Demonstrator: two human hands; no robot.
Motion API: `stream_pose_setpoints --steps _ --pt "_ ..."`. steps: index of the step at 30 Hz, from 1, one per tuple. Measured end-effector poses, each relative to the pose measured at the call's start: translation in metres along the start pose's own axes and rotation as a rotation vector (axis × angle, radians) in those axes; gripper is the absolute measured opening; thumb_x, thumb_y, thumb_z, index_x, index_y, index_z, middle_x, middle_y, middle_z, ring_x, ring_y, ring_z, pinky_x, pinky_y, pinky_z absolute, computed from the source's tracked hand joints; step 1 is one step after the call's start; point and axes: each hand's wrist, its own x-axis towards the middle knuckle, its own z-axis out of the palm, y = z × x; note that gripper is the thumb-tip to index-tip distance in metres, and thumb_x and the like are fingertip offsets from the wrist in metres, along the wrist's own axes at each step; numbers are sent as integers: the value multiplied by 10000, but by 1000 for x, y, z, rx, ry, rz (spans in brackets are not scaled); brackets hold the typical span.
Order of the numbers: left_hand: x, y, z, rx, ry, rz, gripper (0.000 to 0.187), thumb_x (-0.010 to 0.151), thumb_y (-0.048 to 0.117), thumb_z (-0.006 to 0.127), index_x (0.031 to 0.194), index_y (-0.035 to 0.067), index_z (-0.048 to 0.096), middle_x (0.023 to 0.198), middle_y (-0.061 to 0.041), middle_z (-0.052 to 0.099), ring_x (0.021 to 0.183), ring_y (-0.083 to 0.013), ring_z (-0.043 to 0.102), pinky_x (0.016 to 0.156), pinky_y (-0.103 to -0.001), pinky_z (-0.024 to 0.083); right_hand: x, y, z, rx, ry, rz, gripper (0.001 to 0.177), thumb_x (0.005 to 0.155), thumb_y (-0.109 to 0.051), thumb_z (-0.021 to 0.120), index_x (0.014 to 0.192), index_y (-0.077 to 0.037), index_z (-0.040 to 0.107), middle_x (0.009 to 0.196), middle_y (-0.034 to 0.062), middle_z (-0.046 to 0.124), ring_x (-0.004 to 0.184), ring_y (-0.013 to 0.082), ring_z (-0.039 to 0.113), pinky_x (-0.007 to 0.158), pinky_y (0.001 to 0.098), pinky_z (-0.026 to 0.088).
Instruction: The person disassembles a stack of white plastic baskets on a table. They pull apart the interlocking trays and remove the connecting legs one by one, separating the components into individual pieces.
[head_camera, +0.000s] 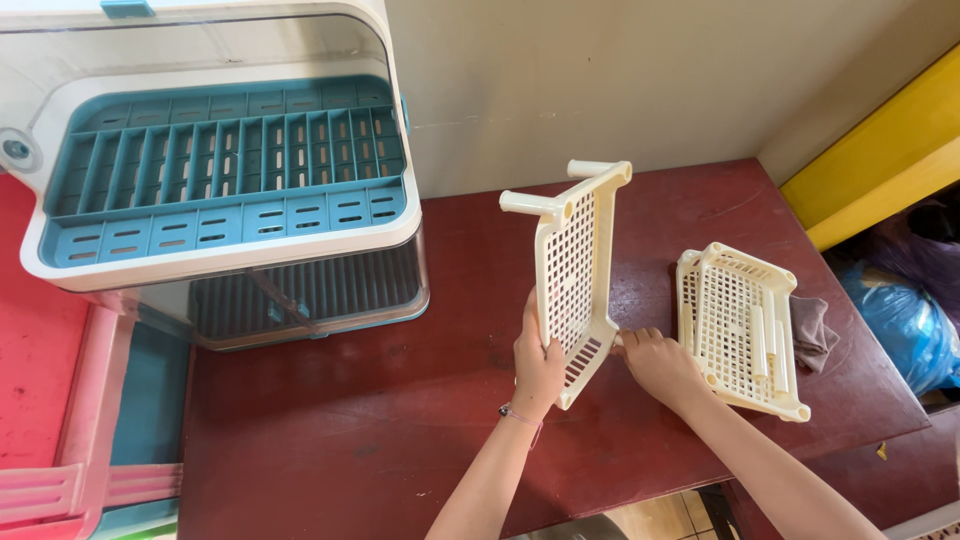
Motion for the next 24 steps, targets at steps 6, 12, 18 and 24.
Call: stream_pose_setpoints --steps 6,12,18,24 --pt "-6 0 -2 14 -27 134 810 796 -145 357 1575 73 316 1414 -265 591 1291 -399 621 1046 -438 522 7 -2 -5 74 -286 214 329 1017 -270 505 1256 -64 600 954 129 746 910 294 746 787 405 594" --pt "-7 -2 -4 1 -73 115 790 801 -153 359 1557 78 360 1416 -238 613 1273 -370 651 1019 -413 559 23 16 8 569 -568 486 475 992 -497 524 1146 -79 693 872 183 725 818 301 690 769 457 526" --pt "-10 -5 -4 -20 -72 98 794 793 -157 360 1554 72 364 1413 -243 608 1285 -374 639 1033 -425 544 24 22 13 681 -621 522 635 951 -599 614 927 25 733 781 158 694 738 252 675 721 414 539" --pt "-8 -6 -2 0 -7 77 789 802 -145 355 1557 83 349 1401 -243 611 1292 -378 633 1055 -429 518 8 -2 -4 62 -245 279 371 901 -379 645 1113 -75 643 901 74 676 893 241 653 775 400 517"
